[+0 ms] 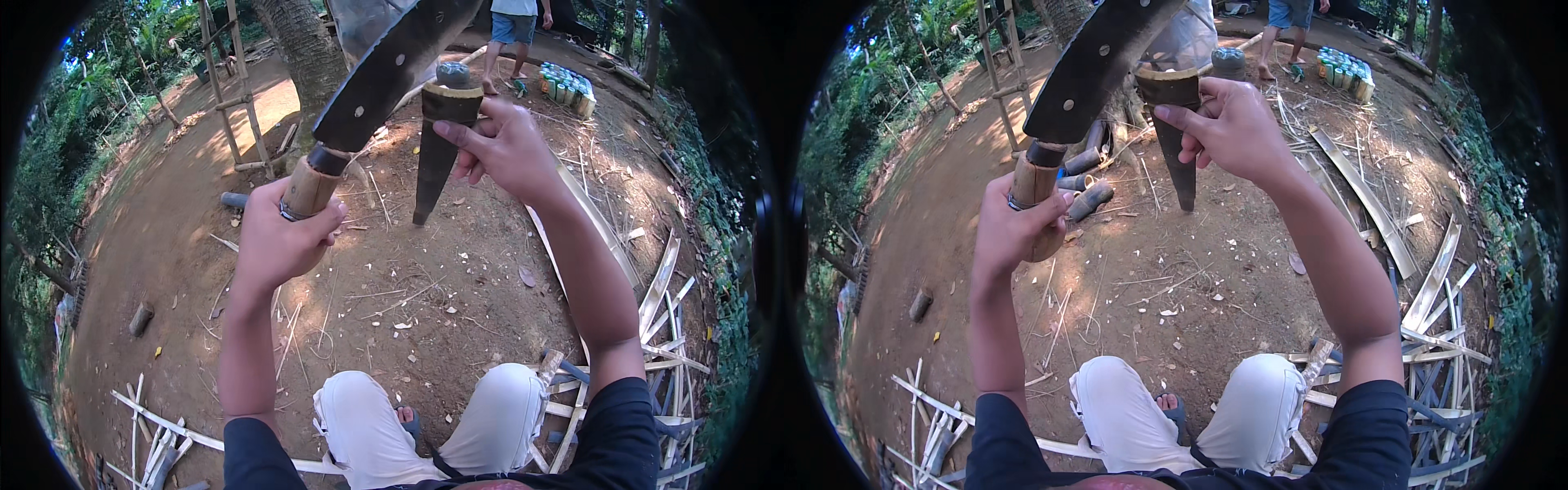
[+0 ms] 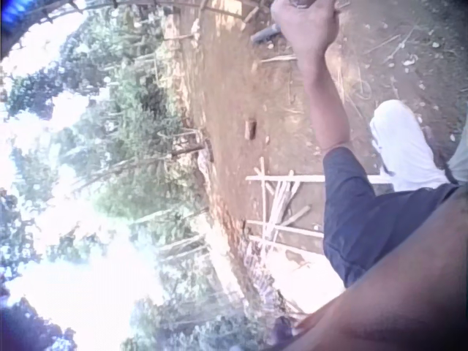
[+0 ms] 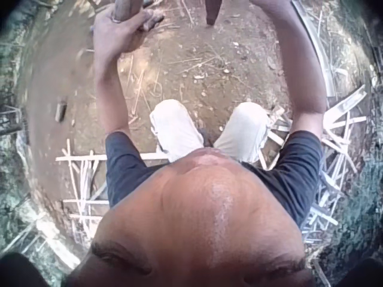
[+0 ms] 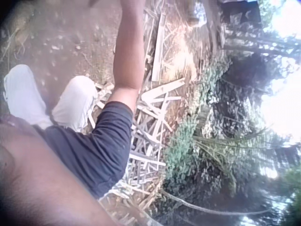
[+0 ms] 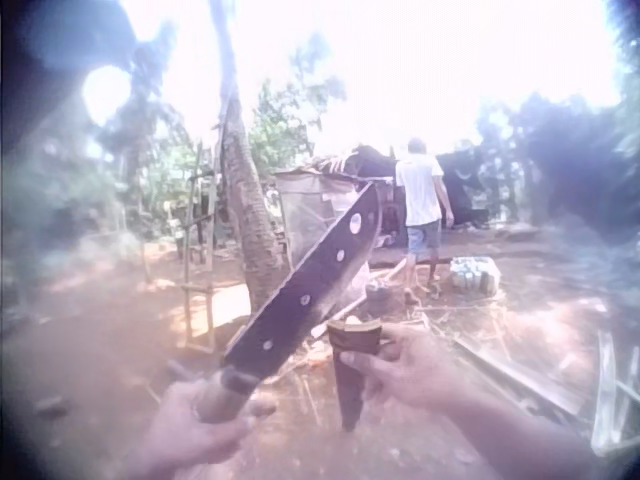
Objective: The person splits pieces of bamboo using a large knife, holding the bamboo pieces and driving the blade through the fibers.
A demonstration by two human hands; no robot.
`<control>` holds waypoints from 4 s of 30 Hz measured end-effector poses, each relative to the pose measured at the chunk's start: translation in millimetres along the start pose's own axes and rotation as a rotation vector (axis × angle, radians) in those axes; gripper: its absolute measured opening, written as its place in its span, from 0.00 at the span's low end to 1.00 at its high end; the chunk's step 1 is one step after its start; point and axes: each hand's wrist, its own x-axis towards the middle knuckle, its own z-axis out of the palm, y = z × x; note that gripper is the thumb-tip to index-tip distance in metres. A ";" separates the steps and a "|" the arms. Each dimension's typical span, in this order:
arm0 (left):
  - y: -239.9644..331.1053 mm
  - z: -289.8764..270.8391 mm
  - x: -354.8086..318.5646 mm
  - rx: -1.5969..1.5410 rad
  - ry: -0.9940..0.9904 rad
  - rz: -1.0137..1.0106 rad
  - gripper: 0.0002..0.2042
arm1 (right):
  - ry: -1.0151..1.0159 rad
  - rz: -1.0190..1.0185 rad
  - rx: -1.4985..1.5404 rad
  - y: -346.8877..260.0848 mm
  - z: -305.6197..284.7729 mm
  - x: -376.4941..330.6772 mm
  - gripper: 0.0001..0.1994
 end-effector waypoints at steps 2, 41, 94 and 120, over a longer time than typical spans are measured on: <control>20.7 -9.3 14.3 -0.024 -0.034 -0.026 0.12 | 0.078 -0.101 -0.267 -29.1 4.7 9.4 0.19; 141.8 -60.9 40.3 -0.069 -0.200 -0.022 0.22 | 0.220 -0.089 -0.282 -97.3 -4.6 26.0 0.24; 147.0 -48.6 32.1 0.026 -0.136 -0.056 0.22 | 0.243 -0.062 -0.273 -88.2 -9.9 28.3 0.26; 148.1 -46.2 31.7 0.024 -0.134 -0.036 0.23 | 0.228 -0.092 -0.258 -92.0 -8.0 29.5 0.25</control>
